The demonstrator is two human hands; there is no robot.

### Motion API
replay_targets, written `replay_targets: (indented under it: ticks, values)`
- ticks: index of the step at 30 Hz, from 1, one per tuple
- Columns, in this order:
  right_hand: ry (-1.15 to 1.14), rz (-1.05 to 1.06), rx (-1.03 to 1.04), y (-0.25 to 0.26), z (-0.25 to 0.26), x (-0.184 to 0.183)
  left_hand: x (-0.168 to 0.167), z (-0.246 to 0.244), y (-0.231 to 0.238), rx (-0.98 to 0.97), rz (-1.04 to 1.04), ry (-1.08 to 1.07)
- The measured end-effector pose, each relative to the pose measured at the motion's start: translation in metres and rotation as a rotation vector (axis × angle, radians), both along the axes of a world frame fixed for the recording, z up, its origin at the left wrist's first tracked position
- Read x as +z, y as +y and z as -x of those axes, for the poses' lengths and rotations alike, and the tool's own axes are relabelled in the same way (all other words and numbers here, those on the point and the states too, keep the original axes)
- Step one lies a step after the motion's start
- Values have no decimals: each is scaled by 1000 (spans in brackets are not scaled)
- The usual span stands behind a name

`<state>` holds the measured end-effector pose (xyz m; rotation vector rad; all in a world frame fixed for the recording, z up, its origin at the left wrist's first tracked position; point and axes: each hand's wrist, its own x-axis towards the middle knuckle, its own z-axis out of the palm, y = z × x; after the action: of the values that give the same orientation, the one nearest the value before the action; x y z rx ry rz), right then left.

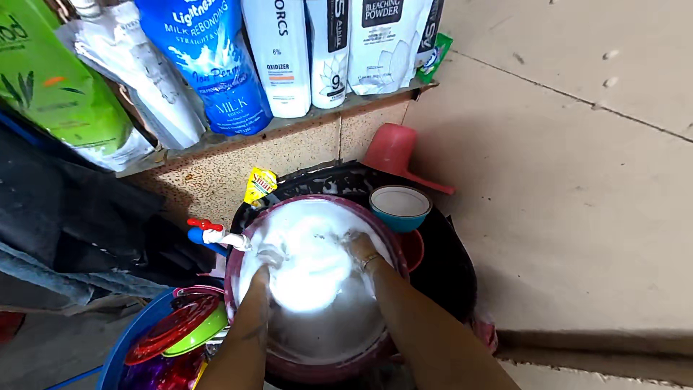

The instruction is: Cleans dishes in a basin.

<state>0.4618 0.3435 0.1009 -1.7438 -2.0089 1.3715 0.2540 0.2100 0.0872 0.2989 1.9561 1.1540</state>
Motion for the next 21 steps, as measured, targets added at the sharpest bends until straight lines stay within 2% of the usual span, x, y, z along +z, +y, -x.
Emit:
replay_targets:
  ticks: [3, 6, 8, 12, 14, 16, 18, 21]
  values:
    - [271, 37, -264, -6, 2, -3, 4, 5, 0, -53, -140, -59]
    - [230, -117, -256, -21, 6, 2, -6, 2, 1, 59, -160, -131]
    - [179, -263, -256, -19, 9, 2, -12, 6, 3, 44, -93, -81]
    - [108, -355, -285, -5, 9, 4, 6, 3, -2, -235, 264, 316]
    - [30, -388, -299, -4, 8, 6, 15, -3, -11, -357, 279, 366]
    - [-31, -420, -318, -5, 9, 5, 27, -6, -1, -555, 473, 442]
    - [-56, -429, -328, -6, 11, 5, 24, -10, 3, -647, 615, 510]
    - [-47, -343, -300, -9, 15, 9, 28, -9, 10, -839, 816, 535]
